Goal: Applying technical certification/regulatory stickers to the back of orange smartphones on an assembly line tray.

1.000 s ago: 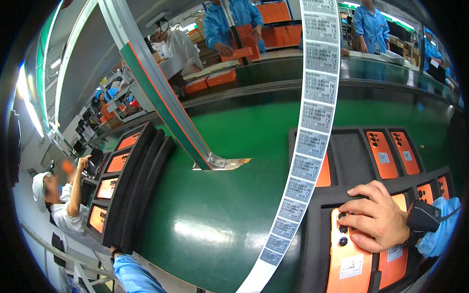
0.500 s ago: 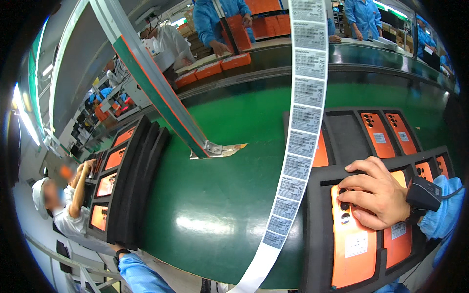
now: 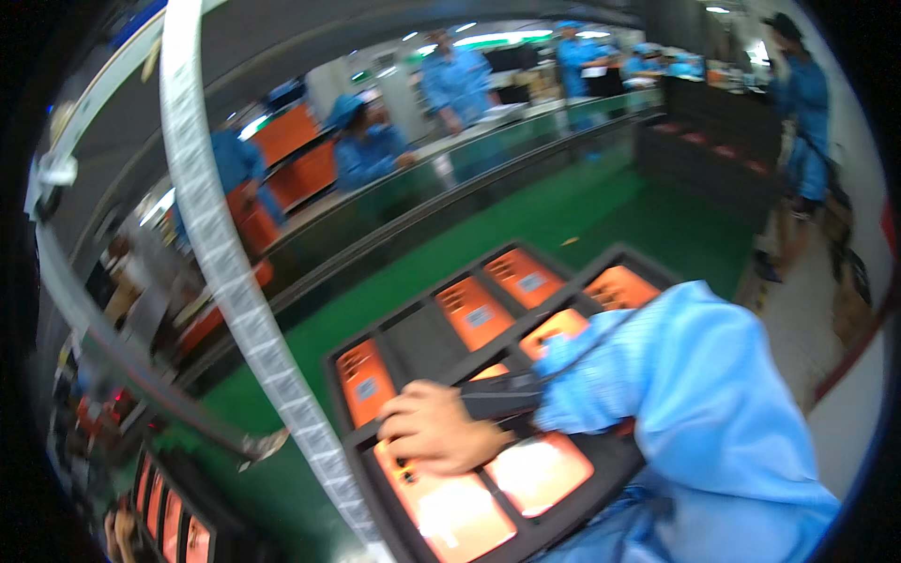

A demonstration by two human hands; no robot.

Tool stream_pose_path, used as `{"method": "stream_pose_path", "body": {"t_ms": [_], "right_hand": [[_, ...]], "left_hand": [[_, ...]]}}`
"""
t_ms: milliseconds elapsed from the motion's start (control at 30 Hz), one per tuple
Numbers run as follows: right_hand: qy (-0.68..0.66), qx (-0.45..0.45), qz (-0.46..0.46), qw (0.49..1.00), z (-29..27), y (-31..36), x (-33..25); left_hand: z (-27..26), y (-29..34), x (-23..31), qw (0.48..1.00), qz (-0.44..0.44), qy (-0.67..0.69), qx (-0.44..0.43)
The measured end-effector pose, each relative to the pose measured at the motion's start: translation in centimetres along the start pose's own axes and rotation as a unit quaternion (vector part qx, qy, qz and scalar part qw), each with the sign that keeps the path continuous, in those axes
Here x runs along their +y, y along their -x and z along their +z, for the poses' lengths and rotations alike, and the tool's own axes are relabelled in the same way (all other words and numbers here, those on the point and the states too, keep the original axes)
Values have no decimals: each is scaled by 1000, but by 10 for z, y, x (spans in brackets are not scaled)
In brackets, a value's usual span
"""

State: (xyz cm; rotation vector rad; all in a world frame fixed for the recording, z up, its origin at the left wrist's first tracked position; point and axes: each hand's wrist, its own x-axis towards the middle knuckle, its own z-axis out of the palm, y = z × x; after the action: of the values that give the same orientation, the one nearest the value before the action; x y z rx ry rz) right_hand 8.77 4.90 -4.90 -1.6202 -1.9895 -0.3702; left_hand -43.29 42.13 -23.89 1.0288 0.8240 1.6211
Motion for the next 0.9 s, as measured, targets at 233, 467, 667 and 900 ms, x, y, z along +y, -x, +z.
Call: {"method": "stream_pose_path", "body": {"t_ms": [233, 467, 667, 900], "right_hand": [[-68, 119, 103, 985, 39, -42, 43], [6, 22, 76, 997, 109, -96, 140], [-107, 65, 100, 987, 165, -163, 62], [-140, 49, 132, 980, 139, -156, 38]], "left_hand": [[184, 129, 53, 950, 71, -231, -200], [293, 219, 72, 872, 83, -239, -419], [327, 248, 71, 832, 84, -252, -487], [352, 270, 74, 798, 97, -268, -532]]}}
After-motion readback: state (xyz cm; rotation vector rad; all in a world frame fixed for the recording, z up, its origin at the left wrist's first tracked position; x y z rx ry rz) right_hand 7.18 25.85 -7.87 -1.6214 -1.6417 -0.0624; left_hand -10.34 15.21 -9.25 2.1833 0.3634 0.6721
